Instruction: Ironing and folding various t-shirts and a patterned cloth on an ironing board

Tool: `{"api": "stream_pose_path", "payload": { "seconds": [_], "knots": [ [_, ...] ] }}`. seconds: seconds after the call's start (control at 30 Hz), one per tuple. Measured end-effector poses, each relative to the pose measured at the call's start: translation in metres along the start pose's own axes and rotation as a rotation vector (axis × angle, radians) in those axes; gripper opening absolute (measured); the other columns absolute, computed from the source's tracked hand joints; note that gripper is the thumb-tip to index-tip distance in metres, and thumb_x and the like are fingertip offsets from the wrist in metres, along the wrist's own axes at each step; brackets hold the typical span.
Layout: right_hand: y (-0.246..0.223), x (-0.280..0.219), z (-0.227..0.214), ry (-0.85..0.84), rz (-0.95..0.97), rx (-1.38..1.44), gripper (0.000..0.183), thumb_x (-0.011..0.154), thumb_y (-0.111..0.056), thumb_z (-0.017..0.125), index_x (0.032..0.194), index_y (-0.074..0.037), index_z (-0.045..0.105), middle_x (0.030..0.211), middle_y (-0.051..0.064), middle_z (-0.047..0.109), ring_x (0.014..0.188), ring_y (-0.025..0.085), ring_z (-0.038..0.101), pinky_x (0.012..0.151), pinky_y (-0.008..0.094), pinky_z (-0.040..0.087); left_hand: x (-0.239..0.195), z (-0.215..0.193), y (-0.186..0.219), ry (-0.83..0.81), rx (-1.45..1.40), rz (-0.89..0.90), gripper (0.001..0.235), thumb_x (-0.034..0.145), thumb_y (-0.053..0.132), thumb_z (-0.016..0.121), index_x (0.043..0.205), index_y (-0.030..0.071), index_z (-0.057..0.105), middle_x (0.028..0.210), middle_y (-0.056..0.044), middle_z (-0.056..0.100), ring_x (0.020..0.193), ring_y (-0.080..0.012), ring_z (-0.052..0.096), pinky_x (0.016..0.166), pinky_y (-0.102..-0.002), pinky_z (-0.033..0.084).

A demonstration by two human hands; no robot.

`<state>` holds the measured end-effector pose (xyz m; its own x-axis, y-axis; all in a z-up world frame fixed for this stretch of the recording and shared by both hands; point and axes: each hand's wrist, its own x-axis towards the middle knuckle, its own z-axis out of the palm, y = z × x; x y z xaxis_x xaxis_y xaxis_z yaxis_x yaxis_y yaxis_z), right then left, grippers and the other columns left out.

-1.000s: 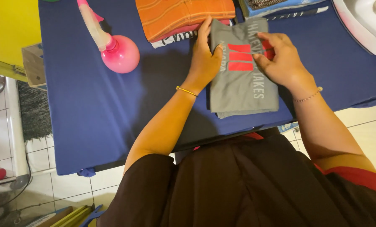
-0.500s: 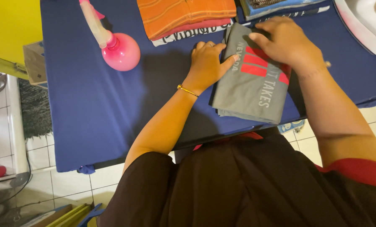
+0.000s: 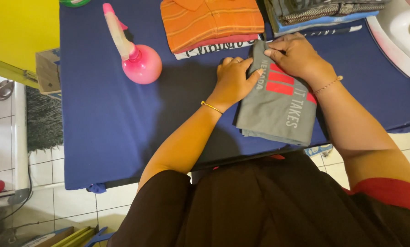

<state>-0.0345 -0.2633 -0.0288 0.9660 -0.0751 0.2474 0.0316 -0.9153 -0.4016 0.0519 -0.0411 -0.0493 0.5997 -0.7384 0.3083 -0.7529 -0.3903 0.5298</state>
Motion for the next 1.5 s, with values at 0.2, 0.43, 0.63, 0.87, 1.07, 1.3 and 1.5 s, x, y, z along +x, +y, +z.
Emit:
{"api": "stream_pose_path", "payload": {
  "seconds": [0.2, 0.43, 0.63, 0.87, 1.07, 1.3, 1.5],
  "knots": [
    [-0.070, 0.007, -0.056, -0.297, 0.426, 0.009, 0.082, 0.092, -0.063, 0.060, 0.152, -0.007, 0.051, 0.151, 0.026, 0.049, 0.139, 0.045, 0.044, 0.113, 0.048, 0.034, 0.003, 0.007, -0.004, -0.047, -0.119, -0.018, 0.041, 0.091, 0.045, 0.058, 0.125, 0.025, 0.066, 0.102, 0.003, 0.074, 0.103, -0.0344, 0.061, 0.086, -0.051, 0.041],
    [-0.041, -0.006, -0.072, -0.192, 0.408, 0.232, 0.025, 0.089, -0.033, 0.086, 0.084, -0.017, 0.068, 0.073, -0.010, 0.052, 0.069, 0.006, 0.041, 0.063, 0.025, 0.034, 0.003, 0.009, 0.001, 0.031, -0.675, -0.014, 0.061, 0.091, 0.023, 0.071, 0.147, 0.019, 0.047, 0.132, -0.006, 0.057, 0.115, -0.0233, 0.064, 0.100, -0.036, 0.054],
    [-0.039, -0.025, -0.109, 0.030, 0.233, 0.195, 0.024, 0.100, -0.025, 0.086, 0.101, -0.010, 0.067, 0.099, 0.000, 0.064, 0.089, 0.011, 0.055, 0.077, 0.028, 0.042, 0.007, -0.042, 0.016, -0.322, -0.778, -0.049, 0.091, 0.083, 0.046, 0.077, 0.155, 0.010, 0.035, 0.158, -0.012, 0.044, 0.143, -0.0271, 0.050, 0.108, -0.038, 0.051],
    [-0.048, -0.065, -0.144, 0.155, 0.309, 0.281, 0.021, 0.118, -0.018, 0.078, 0.117, -0.005, 0.061, 0.115, 0.006, 0.068, 0.103, 0.015, 0.065, 0.079, 0.031, 0.054, 0.006, -0.070, 0.030, -0.621, -0.362, -0.088, 0.037, 0.091, 0.048, 0.060, 0.110, 0.016, 0.066, 0.098, -0.002, 0.075, 0.087, -0.0176, 0.070, 0.075, -0.032, 0.049],
    [-0.030, -0.112, -0.150, 0.304, 0.177, 0.583, 0.025, 0.113, -0.015, 0.076, 0.130, -0.003, 0.061, 0.138, 0.008, 0.068, 0.124, 0.014, 0.065, 0.106, 0.025, 0.054, 0.013, -0.101, 0.017, -0.316, -0.618, 0.162, 0.024, 0.097, 0.016, 0.070, 0.121, 0.019, 0.067, 0.109, 0.010, 0.069, 0.098, -0.0069, 0.060, 0.090, -0.023, 0.044],
    [-0.023, -0.124, -0.120, 0.514, 0.104, 0.717, 0.047, 0.113, -0.005, 0.069, 0.148, -0.013, 0.038, 0.148, 0.014, 0.053, 0.136, 0.025, 0.056, 0.126, 0.041, 0.049, 0.044, -0.116, 0.027, -0.120, -0.681, 0.281, 0.034, 0.097, 0.009, 0.061, 0.130, 0.013, 0.064, 0.136, -0.003, 0.067, 0.130, -0.0175, 0.061, 0.108, -0.030, 0.044],
    [0.028, -0.099, -0.060, 0.317, 0.781, 0.727, 0.035, 0.101, -0.020, 0.076, 0.122, -0.016, 0.050, 0.112, 0.006, 0.071, 0.091, 0.015, 0.072, 0.076, 0.031, 0.065, 0.057, 0.021, -0.036, -0.087, -0.719, 0.105, 0.036, 0.093, 0.007, 0.064, 0.130, 0.010, 0.066, 0.134, -0.007, 0.070, 0.127, -0.0199, 0.065, 0.113, -0.035, 0.046]
  ]
}}
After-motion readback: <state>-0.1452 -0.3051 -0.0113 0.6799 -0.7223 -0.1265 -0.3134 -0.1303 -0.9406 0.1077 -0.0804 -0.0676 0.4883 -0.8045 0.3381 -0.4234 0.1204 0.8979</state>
